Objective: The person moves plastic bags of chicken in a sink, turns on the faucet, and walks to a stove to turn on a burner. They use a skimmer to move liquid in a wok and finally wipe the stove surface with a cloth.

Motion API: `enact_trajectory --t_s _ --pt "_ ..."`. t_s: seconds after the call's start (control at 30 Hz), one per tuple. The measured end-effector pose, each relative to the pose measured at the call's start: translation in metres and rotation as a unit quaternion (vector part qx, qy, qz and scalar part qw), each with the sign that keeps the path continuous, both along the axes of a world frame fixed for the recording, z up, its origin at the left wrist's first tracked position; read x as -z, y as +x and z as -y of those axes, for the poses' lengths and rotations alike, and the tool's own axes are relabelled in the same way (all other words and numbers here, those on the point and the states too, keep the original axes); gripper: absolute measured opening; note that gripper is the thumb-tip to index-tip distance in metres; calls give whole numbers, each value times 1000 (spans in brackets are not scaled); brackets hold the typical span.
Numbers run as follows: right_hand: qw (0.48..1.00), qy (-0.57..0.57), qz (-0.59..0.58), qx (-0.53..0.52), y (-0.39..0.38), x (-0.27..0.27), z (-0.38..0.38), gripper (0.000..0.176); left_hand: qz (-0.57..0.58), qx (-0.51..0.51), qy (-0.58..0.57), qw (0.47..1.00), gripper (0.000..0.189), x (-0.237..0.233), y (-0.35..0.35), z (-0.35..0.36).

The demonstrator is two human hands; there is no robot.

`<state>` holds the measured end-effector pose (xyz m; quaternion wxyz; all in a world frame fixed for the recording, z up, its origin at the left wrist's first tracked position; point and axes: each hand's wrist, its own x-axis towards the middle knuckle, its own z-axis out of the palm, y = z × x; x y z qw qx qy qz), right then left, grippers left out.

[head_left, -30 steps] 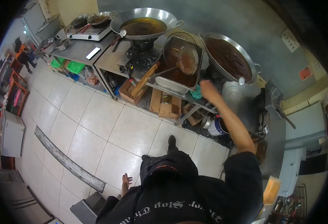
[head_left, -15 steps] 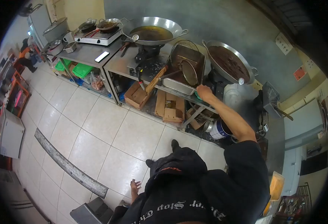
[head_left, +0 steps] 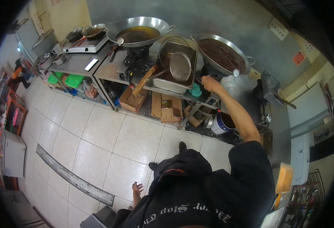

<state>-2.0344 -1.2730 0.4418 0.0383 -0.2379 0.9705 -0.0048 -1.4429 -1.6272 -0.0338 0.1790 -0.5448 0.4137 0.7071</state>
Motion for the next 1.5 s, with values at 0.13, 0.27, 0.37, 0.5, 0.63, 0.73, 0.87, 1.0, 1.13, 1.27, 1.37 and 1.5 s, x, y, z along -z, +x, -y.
enact_trajectory --t_s 0.13,0.27,0.37,0.5,0.63,0.73,0.87,1.0,1.13,1.27,1.37,1.5 --pt "961 -224 25 160 28 -83 -24 11 -39 -24 -83 995 47 -76 -44 -2" --pt "947 -228 -189 125 -24 -93 -127 12 -22 -9 -52 998 47 -34 -52 -9" --pt "953 -39 -287 86 -55 -90 -211 14 18 -3 -25 1000 48 -23 -57 -27" --pt "926 33 -242 287 -70 -99 -265 24 70 55 -24 996 51 -15 -81 -60" --pt "920 117 -165 335 -86 -77 -309 28 68 92 15 993 51 5 -115 -98" --pt "938 100 -164 290 -87 -59 -313 21 24 146 -7 989 49 -12 -160 -140" --pt "986 96 -80 110 -155 -4 -366 16 7 122 -44 992 51 19 -234 -170" --pt "954 -115 79 265 -176 -27 -334 15 -124 111 -61 984 41 -78 -306 -195" --pt "966 -165 98 171 -203 -14 -338 14 -148 112 -83 979 38 -82 -316 -198" --pt "971 -200 114 67 -208 -10 -343 20 -64 147 -86 983 43 -60 -280 -189" --pt "929 -254 240 117 -189 -37 -330 22 -35 173 -74 982 40 -52 -242 -185" --pt "902 -292 303 97 -174 -52 -335 21 14 167 -50 985 42 -49 -225 -184"
